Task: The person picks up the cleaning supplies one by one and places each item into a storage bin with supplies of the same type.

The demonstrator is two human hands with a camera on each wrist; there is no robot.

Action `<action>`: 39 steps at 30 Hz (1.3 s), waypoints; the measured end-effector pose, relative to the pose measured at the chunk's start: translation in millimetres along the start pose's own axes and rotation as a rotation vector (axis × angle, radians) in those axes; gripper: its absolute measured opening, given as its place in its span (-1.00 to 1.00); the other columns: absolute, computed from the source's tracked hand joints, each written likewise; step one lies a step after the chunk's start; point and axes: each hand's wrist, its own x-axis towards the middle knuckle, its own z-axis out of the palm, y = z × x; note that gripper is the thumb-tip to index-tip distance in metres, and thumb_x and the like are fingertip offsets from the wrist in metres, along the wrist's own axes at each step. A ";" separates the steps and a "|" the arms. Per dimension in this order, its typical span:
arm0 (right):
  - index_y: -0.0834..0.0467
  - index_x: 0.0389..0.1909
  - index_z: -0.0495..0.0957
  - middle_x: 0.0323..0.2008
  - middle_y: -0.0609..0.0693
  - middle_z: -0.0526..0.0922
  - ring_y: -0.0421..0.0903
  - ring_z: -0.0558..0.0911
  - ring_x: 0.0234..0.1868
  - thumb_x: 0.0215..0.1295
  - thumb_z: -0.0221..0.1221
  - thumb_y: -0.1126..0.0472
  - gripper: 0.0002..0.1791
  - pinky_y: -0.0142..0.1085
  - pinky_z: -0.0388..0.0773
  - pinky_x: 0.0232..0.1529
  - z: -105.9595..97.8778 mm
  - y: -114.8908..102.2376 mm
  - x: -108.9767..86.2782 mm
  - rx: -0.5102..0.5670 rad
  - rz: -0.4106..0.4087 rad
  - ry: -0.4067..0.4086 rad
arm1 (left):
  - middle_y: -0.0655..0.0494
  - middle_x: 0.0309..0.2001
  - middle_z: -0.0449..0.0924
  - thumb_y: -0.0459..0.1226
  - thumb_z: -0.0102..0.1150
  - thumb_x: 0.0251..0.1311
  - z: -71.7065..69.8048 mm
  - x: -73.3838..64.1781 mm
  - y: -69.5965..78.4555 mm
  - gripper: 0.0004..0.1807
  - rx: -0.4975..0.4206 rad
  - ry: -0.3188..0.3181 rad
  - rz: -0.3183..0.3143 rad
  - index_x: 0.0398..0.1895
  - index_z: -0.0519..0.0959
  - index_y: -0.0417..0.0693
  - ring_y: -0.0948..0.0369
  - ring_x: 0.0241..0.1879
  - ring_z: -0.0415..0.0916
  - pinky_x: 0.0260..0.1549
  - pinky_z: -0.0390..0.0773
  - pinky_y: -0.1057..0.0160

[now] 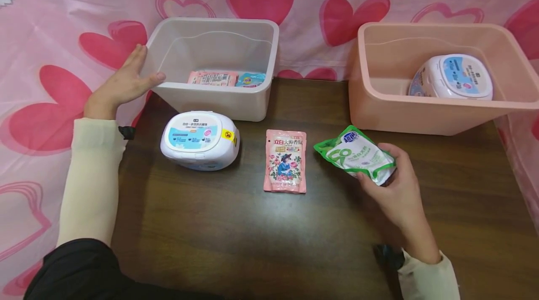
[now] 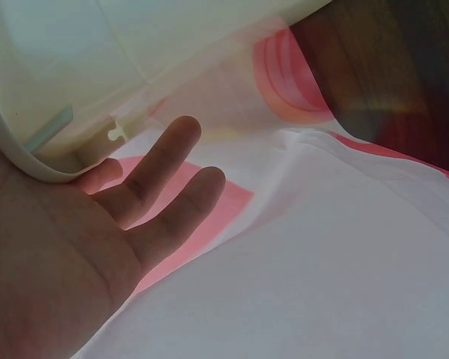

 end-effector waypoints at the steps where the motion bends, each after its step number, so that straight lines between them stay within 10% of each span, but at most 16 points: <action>1: 0.20 0.28 0.36 -0.07 0.09 0.52 -0.27 0.65 -0.25 -0.05 0.22 0.79 -0.17 -0.55 0.61 -0.37 1.5 -2.8 1.4 0.018 -0.016 -0.003 | 0.20 0.62 -0.60 0.31 0.07 0.27 -0.3 0.4 -0.2 0.15 0.000 0.000 0.005 0.62 -0.46 0.26 -0.01 0.58 -0.52 0.31 -0.06 -0.48; 14: 0.48 0.26 0.34 0.09 0.29 0.46 -0.04 0.58 -0.15 -0.19 0.19 0.80 -0.19 -0.48 0.61 -0.26 29.7 -37.2 43.0 0.248 -0.307 -0.017 | 0.21 0.61 -0.61 0.30 0.04 0.29 -0.7 3.8 -1.2 0.12 -0.006 -0.015 0.015 0.62 -0.46 0.26 -0.03 0.58 -0.51 0.32 -0.09 -0.47; 26: 0.36 0.20 0.37 0.01 0.30 0.48 0.06 0.58 -0.09 -0.05 0.37 0.51 -0.29 -0.36 0.65 -0.14 107.9 -66.5 117.8 0.420 -0.388 -0.030 | 0.21 0.62 -0.60 0.36 0.10 0.21 3.9 1.8 -3.8 0.19 -0.025 -0.015 -0.033 0.61 -0.48 0.31 -0.04 0.58 -0.49 0.29 -0.02 -0.49; 30: 0.30 0.28 0.30 0.09 0.23 0.47 0.07 0.56 0.00 0.05 0.36 0.43 -0.27 -0.32 0.64 -0.03 139.9 -51.2 138.5 0.337 -0.327 -0.089 | 0.24 0.62 -0.60 0.35 0.10 0.21 5.3 1.9 -3.9 0.18 -0.029 -0.016 -0.029 0.61 -0.47 0.33 -0.03 0.58 -0.49 0.29 -0.01 -0.49; 39: 0.17 0.50 0.12 0.33 0.11 0.28 -0.05 0.33 0.26 0.05 0.51 0.00 0.07 -0.22 0.35 0.29 159.1 -29.0 137.9 -0.337 -0.145 -0.067 | 0.21 0.61 -0.62 0.31 0.10 0.25 1.3 2.7 -2.1 0.17 -0.022 -0.004 -0.020 0.61 -0.48 0.28 -0.02 0.58 -0.52 0.33 -0.07 -0.45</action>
